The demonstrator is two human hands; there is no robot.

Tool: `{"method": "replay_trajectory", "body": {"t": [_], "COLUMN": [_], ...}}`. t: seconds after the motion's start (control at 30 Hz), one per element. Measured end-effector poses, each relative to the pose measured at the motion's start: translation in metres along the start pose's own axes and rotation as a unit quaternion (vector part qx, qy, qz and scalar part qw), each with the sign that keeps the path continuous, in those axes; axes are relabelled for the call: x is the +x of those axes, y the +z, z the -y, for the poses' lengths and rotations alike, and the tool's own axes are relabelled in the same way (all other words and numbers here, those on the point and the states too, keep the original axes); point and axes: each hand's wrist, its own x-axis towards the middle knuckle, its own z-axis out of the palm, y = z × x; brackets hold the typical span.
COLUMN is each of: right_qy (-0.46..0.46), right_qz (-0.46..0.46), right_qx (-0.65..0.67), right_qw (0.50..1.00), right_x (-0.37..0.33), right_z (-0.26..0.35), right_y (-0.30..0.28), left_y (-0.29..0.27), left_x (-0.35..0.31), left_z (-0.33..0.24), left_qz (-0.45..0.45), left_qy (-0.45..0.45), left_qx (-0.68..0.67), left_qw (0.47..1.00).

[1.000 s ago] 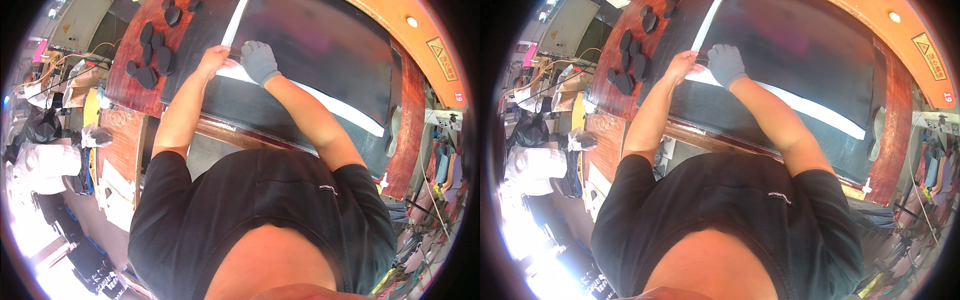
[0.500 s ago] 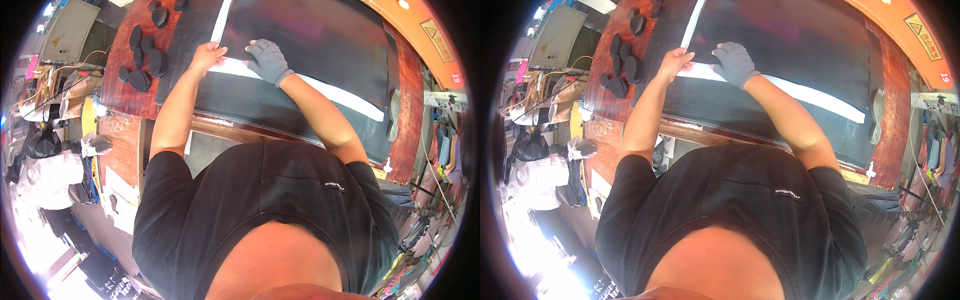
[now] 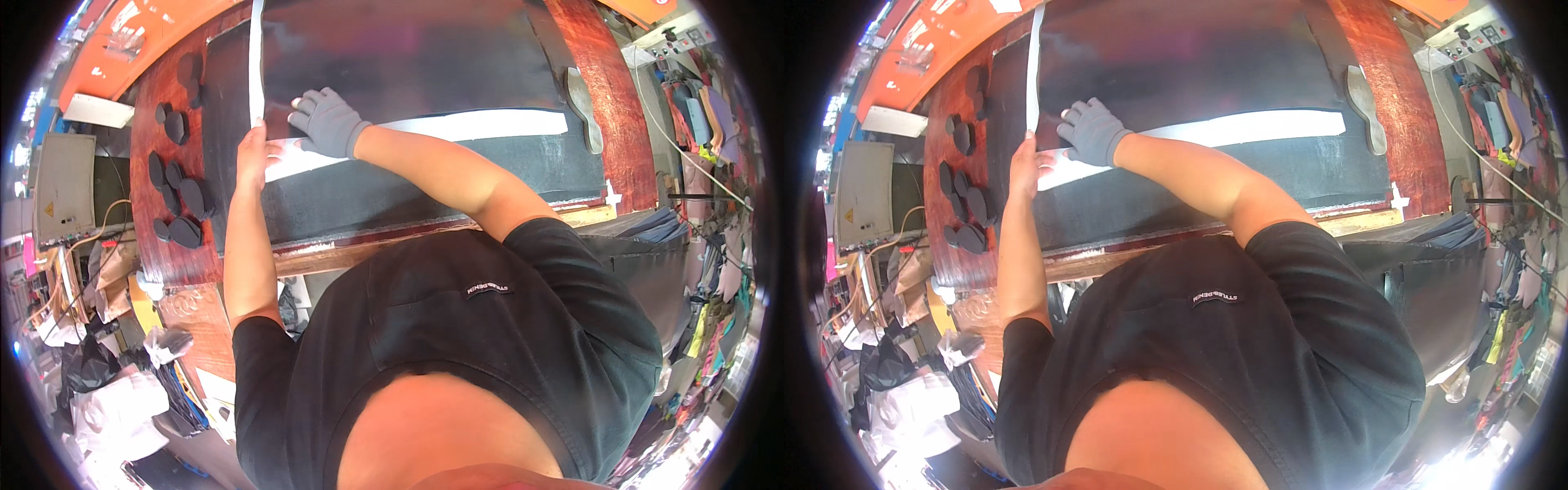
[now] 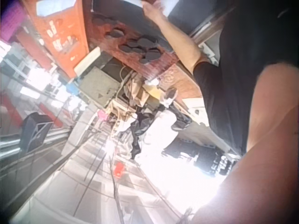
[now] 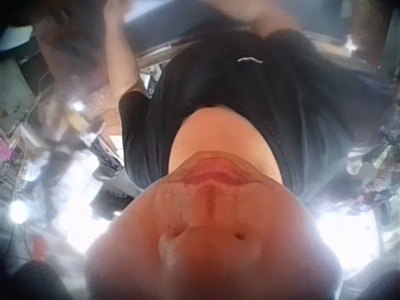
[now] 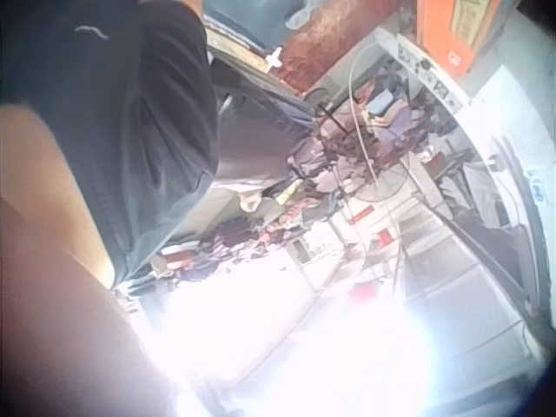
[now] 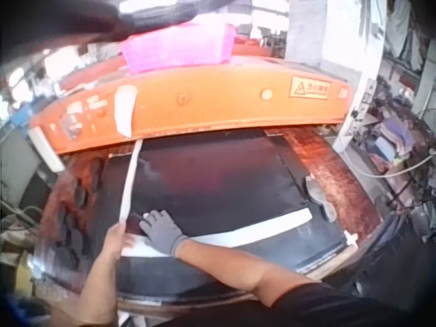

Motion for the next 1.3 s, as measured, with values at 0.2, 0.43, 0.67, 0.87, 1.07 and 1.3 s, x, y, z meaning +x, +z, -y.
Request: {"method": "replay_trajectory", "body": {"t": [0.2, 0.43, 0.67, 0.87, 1.07, 1.3], "right_qy": [0.022, 0.031, 0.018, -0.068, -0.048, -0.034], "right_qz": [0.010, -0.051, -0.083, -0.100, -0.138, -0.103], "right_qx": [0.014, 0.099, 0.120, 0.016, -0.026, -0.011], "right_qw": [1.000, 0.993, 0.989, 0.993, 0.989, 0.994], "right_x": [0.005, 0.007, 0.012, 0.013, 0.016, 0.017], "right_z": [0.000, 0.001, 0.000, 0.006, 0.010, 0.010], "right_y": [0.012, 0.015, 0.026, 0.034, 0.041, 0.037], "left_y": [0.000, 0.001, 0.005, 0.002, 0.012, 0.004], "left_x": [0.026, 0.027, 0.014, 0.008, 0.004, 0.011], "left_z": [-0.005, 0.004, -0.003, -0.006, 0.002, 0.001], "left_qz": [0.083, 0.043, 0.031, 0.080, 0.008, 0.020], "left_qy": [-0.049, -0.076, -0.023, -0.018, 0.004, -0.008], "left_qx": [-0.171, -0.215, -0.193, -0.136, -0.095, -0.119], "left_qw": [0.981, 0.973, 0.980, 0.987, 0.995, 0.993]}}
